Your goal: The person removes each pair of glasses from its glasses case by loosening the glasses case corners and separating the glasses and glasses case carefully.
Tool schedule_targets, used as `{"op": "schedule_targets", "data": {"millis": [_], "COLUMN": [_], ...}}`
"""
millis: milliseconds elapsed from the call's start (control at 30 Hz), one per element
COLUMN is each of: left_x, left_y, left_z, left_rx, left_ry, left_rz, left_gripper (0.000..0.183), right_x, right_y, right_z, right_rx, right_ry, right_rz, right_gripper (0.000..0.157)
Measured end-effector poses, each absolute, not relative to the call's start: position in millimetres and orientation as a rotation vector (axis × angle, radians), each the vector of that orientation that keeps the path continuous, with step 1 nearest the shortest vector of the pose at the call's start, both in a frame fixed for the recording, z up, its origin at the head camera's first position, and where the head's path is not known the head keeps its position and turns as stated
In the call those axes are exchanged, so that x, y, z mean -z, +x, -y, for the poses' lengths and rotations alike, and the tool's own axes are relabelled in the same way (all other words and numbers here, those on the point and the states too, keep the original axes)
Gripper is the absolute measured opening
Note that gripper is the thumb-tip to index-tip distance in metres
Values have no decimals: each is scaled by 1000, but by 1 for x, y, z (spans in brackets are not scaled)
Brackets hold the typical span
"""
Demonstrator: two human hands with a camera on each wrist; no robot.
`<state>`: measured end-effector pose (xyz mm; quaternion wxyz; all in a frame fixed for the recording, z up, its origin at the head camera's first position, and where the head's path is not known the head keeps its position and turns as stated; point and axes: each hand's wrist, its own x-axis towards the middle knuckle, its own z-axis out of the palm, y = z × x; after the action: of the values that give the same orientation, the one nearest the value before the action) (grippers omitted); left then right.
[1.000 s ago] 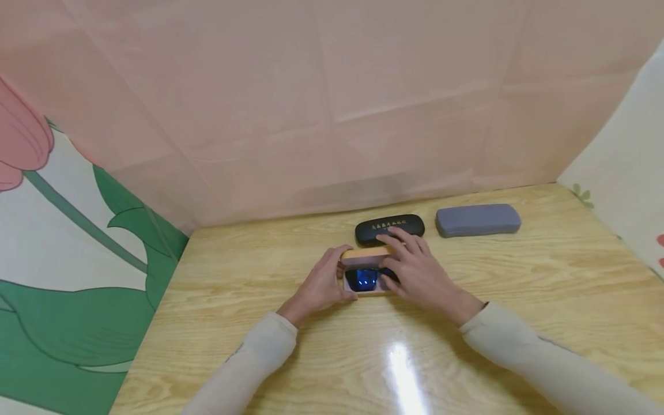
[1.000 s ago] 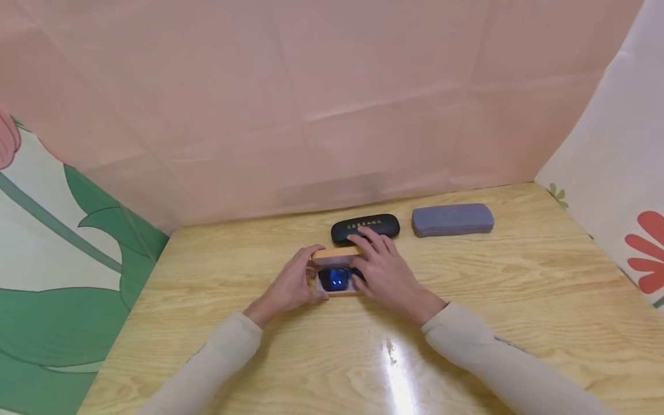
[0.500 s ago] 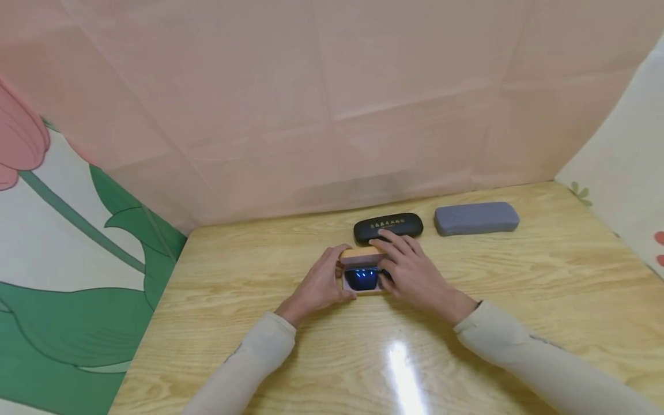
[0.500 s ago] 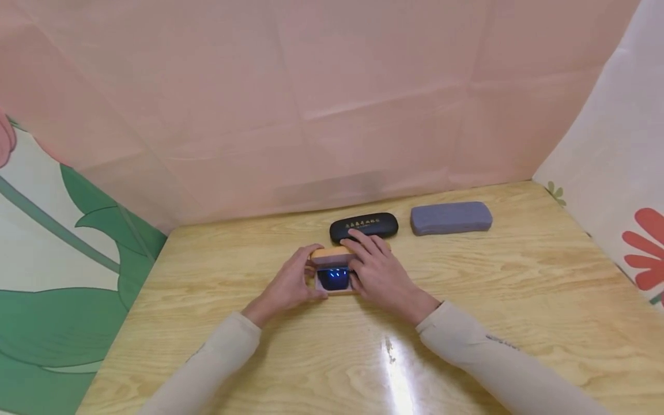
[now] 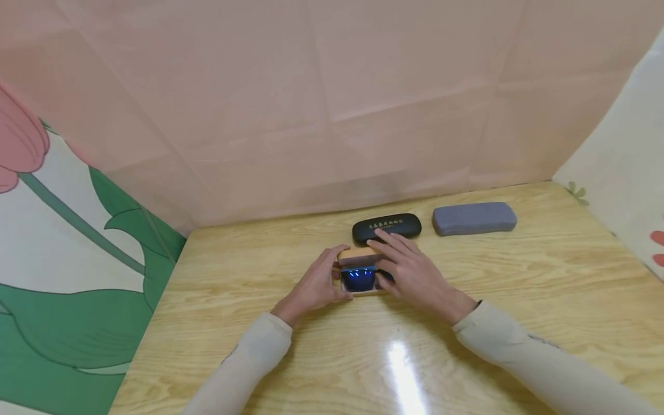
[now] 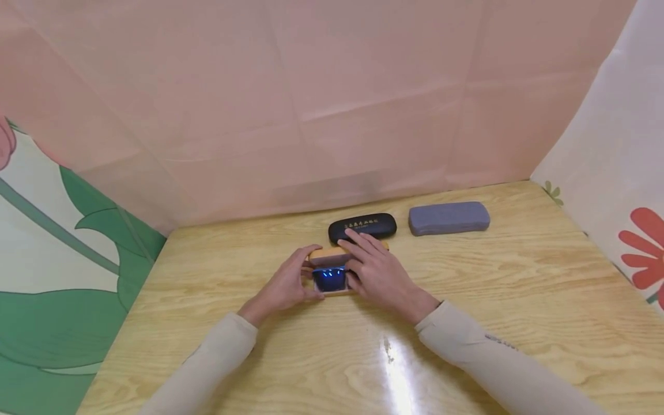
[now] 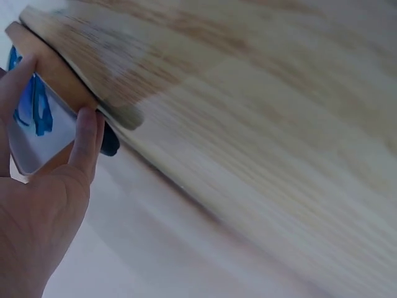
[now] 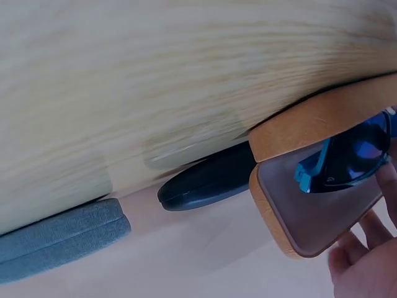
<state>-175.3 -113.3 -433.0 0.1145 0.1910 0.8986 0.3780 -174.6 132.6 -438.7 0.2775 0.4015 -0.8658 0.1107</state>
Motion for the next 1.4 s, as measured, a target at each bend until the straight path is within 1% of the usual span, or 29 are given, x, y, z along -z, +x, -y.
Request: {"op": "schedule_targets", "data": {"millis": [500, 767, 933, 1100, 1400], "left_x": [437, 437, 441, 444, 444], "left_y": [-179, -181, -186, -189, -191], "left_z": [123, 130, 136, 138, 138], "left_rx": [-1082, -1027, -1011, -1028, -1037], "left_ry": [673, 820, 937, 1015, 1031], "left_rz": [-2660, -2635, -2617, -2581, -2559], "left_gripper": [106, 106, 101, 101, 92], "right_x": [431, 433, 430, 429, 430], "right_y": [-166, -163, -156, -148, -141], "right_z": [-127, -126, -121, -114, -103], "right_rx": [-325, -339, -366, -393, -422], "right_ry": [1081, 1089, 1107, 1118, 1166], "right_rz": [2215, 2175, 2159, 2176, 2137], "right_gripper": [20, 19, 18, 19, 16]}}
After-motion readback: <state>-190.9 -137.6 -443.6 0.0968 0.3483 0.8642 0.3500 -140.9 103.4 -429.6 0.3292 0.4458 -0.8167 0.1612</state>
